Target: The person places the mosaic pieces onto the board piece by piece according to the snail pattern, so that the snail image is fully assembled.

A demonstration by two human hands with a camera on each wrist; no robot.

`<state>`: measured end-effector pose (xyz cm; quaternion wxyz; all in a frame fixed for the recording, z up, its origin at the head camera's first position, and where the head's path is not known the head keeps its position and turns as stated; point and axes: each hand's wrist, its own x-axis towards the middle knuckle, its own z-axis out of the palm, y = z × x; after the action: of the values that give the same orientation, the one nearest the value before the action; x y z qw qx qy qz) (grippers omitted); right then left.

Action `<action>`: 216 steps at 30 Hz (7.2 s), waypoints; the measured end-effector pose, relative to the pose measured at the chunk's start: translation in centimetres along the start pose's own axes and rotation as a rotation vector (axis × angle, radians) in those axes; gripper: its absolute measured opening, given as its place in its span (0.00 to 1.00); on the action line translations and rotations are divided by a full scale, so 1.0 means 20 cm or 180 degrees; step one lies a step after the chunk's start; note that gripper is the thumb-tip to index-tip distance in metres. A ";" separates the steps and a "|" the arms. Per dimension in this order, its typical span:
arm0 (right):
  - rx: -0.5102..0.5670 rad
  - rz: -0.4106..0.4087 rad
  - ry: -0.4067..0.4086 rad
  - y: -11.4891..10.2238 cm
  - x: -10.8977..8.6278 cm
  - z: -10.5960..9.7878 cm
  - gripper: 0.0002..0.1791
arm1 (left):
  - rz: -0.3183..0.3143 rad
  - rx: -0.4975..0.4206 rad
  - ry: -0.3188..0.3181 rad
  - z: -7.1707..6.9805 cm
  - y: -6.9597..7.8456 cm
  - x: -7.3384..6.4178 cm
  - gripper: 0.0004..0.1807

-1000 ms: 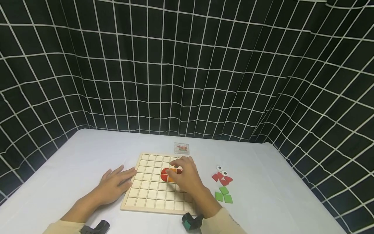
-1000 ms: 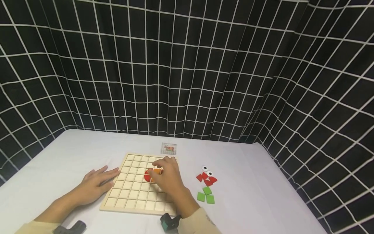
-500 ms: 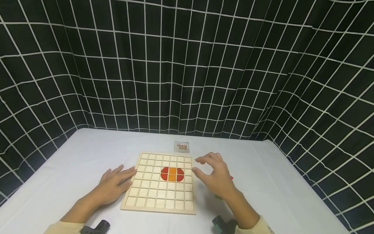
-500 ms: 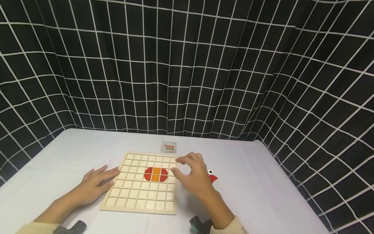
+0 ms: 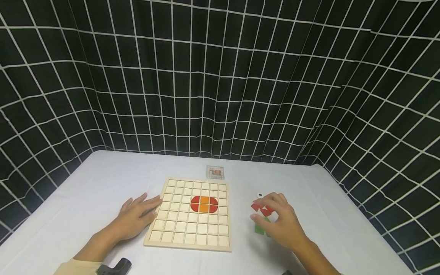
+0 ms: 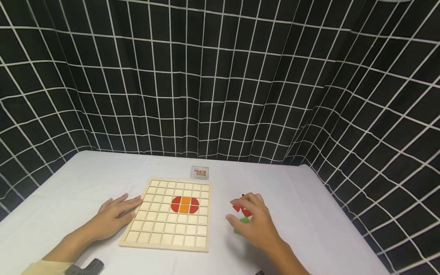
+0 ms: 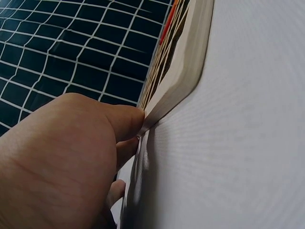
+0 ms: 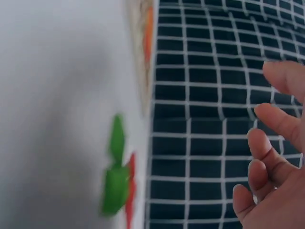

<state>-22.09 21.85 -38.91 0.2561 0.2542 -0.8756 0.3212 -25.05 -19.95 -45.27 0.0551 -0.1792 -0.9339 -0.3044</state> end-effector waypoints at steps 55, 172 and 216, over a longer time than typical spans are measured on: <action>0.0113 -0.0193 -0.0232 -0.01 0.06 0.14 0.13 | 0.0039 0.0049 0.0040 -0.01 0.02 -0.01 0.22; 0.0070 0.0703 -0.0180 0.06 0.15 0.20 0.14 | 0.0013 0.0025 0.0006 0.01 0.01 -0.01 0.22; -0.0729 0.1296 -0.0741 0.30 0.01 0.20 0.11 | 0.0064 0.0021 0.0013 -0.01 0.01 -0.01 0.22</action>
<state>-27.01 22.98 -44.03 0.1109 0.0774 -0.9629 0.2335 -24.85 -19.91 -45.11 0.0606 -0.1877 -0.9329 -0.3012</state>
